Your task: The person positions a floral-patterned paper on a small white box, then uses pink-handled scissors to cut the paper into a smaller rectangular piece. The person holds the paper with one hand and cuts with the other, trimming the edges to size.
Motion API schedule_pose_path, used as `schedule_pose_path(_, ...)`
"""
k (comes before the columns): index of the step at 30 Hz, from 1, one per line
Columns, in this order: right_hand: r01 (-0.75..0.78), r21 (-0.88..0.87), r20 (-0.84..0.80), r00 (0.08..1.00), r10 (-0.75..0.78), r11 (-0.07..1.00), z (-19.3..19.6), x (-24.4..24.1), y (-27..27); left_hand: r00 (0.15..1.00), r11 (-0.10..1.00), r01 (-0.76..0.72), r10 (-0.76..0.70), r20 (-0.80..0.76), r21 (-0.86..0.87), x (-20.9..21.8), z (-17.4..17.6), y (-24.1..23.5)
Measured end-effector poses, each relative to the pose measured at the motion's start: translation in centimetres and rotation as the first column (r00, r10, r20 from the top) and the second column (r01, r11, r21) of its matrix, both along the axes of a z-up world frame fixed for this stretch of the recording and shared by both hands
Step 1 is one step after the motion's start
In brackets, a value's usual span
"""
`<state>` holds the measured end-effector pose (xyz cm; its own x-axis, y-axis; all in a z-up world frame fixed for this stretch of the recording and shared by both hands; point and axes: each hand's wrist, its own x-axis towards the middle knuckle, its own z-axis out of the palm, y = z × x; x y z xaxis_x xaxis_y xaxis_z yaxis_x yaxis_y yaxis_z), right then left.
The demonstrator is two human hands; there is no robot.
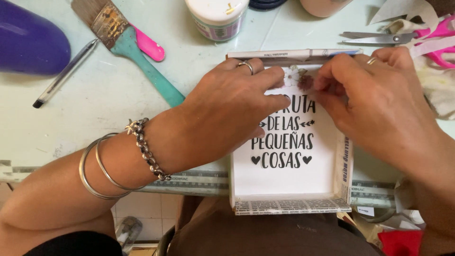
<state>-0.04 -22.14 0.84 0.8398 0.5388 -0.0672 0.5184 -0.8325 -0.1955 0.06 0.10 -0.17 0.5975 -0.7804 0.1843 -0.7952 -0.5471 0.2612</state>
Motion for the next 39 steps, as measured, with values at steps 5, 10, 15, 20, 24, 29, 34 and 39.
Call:
schedule_pose_path(5, -0.026, 0.025, 0.128, 0.991, 0.022, 0.999, 1.0, -0.2, -1.3, 1.000, 1.000, 0.001, -0.001, 0.014, -0.014, 0.0, 0.1, 0.1)
schedule_pose_path(10, -0.192, -0.087, 0.169, 0.964, 0.205, 0.977, 1.5, -0.7, -1.7, 1.000, 0.999, 0.025, -0.025, 0.001, 0.035, 0.0, 0.4, 0.2)
schedule_pose_path(15, -0.288, -0.347, 0.189, 0.911, 0.368, 0.892, 1.3, -2.8, -0.4, 0.998, 0.994, 0.038, -0.043, 0.047, 0.106, -0.1, -0.1, 0.2)
schedule_pose_path(20, -0.271, -0.484, 0.222, 0.881, 0.417, 0.832, 0.8, -3.2, -0.3, 0.984, 0.986, 0.003, -0.033, 0.174, 0.168, -0.4, 0.0, 0.1)
schedule_pose_path(24, -0.270, -0.466, 0.231, 0.882, 0.410, 0.843, 0.6, -3.1, -0.5, 0.956, 0.971, -0.065, -0.006, 0.294, 0.231, -0.9, 0.1, -0.2)
schedule_pose_path(29, -0.248, -0.537, 0.269, 0.855, 0.443, 0.806, 1.1, -2.9, -0.2, 0.926, 0.957, -0.150, 0.048, 0.374, 0.249, -1.7, 0.2, -0.7)
schedule_pose_path(34, -0.339, -0.447, 0.232, 0.850, 0.473, 0.828, 1.4, -2.7, -1.8, 0.926, 0.955, -0.168, 0.068, 0.371, 0.243, -2.3, 0.4, -1.2)
schedule_pose_path(39, 0.407, -0.344, -0.494, 0.688, -0.531, 0.847, 1.8, -1.4, -3.9, 0.967, 0.984, -0.099, 0.060, 0.248, 0.147, -2.5, 1.1, -1.2)
